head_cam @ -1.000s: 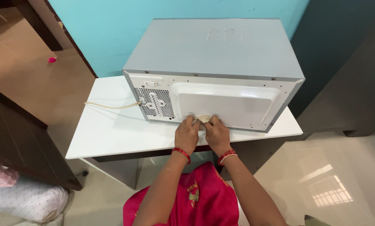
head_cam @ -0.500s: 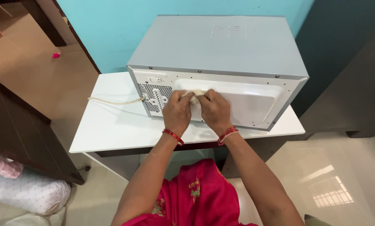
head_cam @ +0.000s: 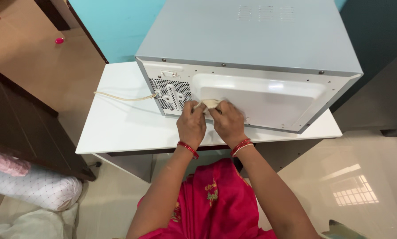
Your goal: The person wipes the exterior surfaces of a microwave oven using a cloth. They clean the top, front, sides, and back of the appliance, which is placed on a white table.
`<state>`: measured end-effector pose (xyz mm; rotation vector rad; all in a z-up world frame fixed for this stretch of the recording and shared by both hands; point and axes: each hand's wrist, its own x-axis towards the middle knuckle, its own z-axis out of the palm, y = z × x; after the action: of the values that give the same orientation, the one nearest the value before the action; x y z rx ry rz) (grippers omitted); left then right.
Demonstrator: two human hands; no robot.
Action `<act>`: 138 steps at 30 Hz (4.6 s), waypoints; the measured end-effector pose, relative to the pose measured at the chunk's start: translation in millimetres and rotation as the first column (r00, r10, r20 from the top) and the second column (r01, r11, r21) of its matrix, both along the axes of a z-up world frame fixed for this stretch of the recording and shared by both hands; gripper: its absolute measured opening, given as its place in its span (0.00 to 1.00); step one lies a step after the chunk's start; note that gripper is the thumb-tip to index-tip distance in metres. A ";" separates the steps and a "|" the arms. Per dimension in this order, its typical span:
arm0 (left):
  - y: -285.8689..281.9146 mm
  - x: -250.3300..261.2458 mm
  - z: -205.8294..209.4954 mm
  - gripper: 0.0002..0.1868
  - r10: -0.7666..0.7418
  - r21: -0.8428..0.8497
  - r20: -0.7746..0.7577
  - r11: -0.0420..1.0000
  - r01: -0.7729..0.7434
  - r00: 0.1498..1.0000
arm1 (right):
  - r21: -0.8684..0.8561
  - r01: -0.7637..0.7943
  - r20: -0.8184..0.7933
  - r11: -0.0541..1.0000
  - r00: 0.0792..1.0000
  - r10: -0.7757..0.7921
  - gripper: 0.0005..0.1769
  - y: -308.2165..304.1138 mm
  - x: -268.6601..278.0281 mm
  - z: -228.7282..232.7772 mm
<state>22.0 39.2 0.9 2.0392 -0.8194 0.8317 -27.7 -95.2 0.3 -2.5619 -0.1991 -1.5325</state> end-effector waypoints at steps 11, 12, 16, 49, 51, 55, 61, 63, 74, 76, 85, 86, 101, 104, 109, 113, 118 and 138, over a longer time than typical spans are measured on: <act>3.6 -1.9 -37.9 0.11 0.027 0.115 -0.086 0.993 -0.017 0.996 | 0.001 0.003 -0.134 1.000 0.991 -0.003 0.09 1.3 0.0 -44.6; 4.3 -2.0 -39.9 0.11 0.027 0.126 -0.088 0.992 -0.016 0.996 | 0.004 0.005 -0.153 1.000 0.988 -0.004 0.08 1.7 -0.5 -46.7; 5.1 -1.0 -43.9 0.11 0.050 0.197 -0.125 0.980 -0.025 0.991 | 0.018 -0.018 -0.190 1.000 0.981 0.021 0.09 2.5 -1.9 -51.7; -135.8 -45.5 96.7 0.12 -0.398 0.376 0.434 0.895 0.239 0.808 | 0.134 0.364 -0.028 0.922 0.931 -0.363 0.12 -131.4 -104.9 96.1; -126.0 -39.1 96.1 0.14 -0.383 0.384 0.434 0.897 0.217 0.815 | 0.133 0.373 -0.066 0.918 0.928 -0.368 0.11 -121.6 -98.4 98.0; -107.4 -31.8 92.5 0.18 -0.350 0.351 0.440 0.915 0.200 0.827 | 0.104 0.411 -0.136 0.906 0.908 -0.396 0.08 -105.0 -86.6 101.2; -84.2 -20.7 87.3 0.20 -0.332 0.356 0.435 0.917 0.179 0.837 | 0.110 0.356 -0.129 0.928 0.931 -0.342 0.07 -86.1 -70.4 102.1; -76.6 -15.9 85.7 0.21 -0.314 0.357 0.446 0.921 0.155 0.838 | 0.091 0.338 -0.124 0.937 0.937 -0.326 0.08 -80.8 -63.7 102.0; -34.0 10.3 76.5 0.19 -0.259 0.284 0.460 0.949 0.135 0.850 | 0.053 0.268 -0.153 0.962 0.954 -0.258 0.05 -43.0 -29.7 103.3; -26.1 14.9 75.0 0.19 -0.249 0.273 0.452 0.953 0.133 0.856 | 0.048 0.234 -0.135 0.971 0.965 -0.226 0.06 -36.2 -23.9 103.4; 0.8 29.4 69.9 0.16 -0.190 0.204 0.444 0.973 0.107 0.876 | 0.033 0.160 -0.153 0.987 0.976 -0.153 0.04 -12.2 0.4 104.0; 3.4 30.8 69.0 0.17 -0.181 0.200 0.436 0.975 0.101 0.882 | 0.030 0.147 -0.156 0.989 0.978 -0.141 0.04 -9.7 2.4 104.5; 17.8 33.0 48.6 0.11 -0.010 -0.019 0.154 1.000 0.013 0.988 | -0.071 0.034 -0.184 0.997 0.982 -0.046 0.05 26.6 37.7 105.8; 21.2 39.7 37.0 0.14 0.027 -0.045 0.065 0.999 -0.024 0.998 | -0.168 0.027 -0.202 0.985 0.977 -0.061 0.03 36.6 52.0 95.9; 35.1 44.5 14.7 0.15 0.087 -0.007 -0.092 0.996 -0.088 0.992 | -0.247 -0.018 -0.233 0.969 0.972 -0.042 0.07 54.7 69.9 68.4; 44.2 46.6 11.0 0.08 0.121 0.047 -0.221 0.992 -0.113 0.968 | -0.306 -0.042 -0.246 0.951 0.969 -0.037 0.03 56.0 72.3 58.8; 54.1 35.4 25.6 0.06 0.052 -0.093 -0.188 0.993 -0.070 0.981 | -0.301 -0.146 -0.179 0.942 0.979 0.095 0.04 51.1 57.8 77.3; -9.9 25.1 69.4 0.15 -0.072 -0.229 0.014 0.971 0.074 0.997 | -0.447 -0.012 0.047 0.895 0.998 0.037 0.05 -16.0 20.8 123.1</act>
<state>47.1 29.3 70.3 1.7938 -0.7595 0.8502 -6.9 -111.2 123.4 -2.8350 -0.6619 -1.7153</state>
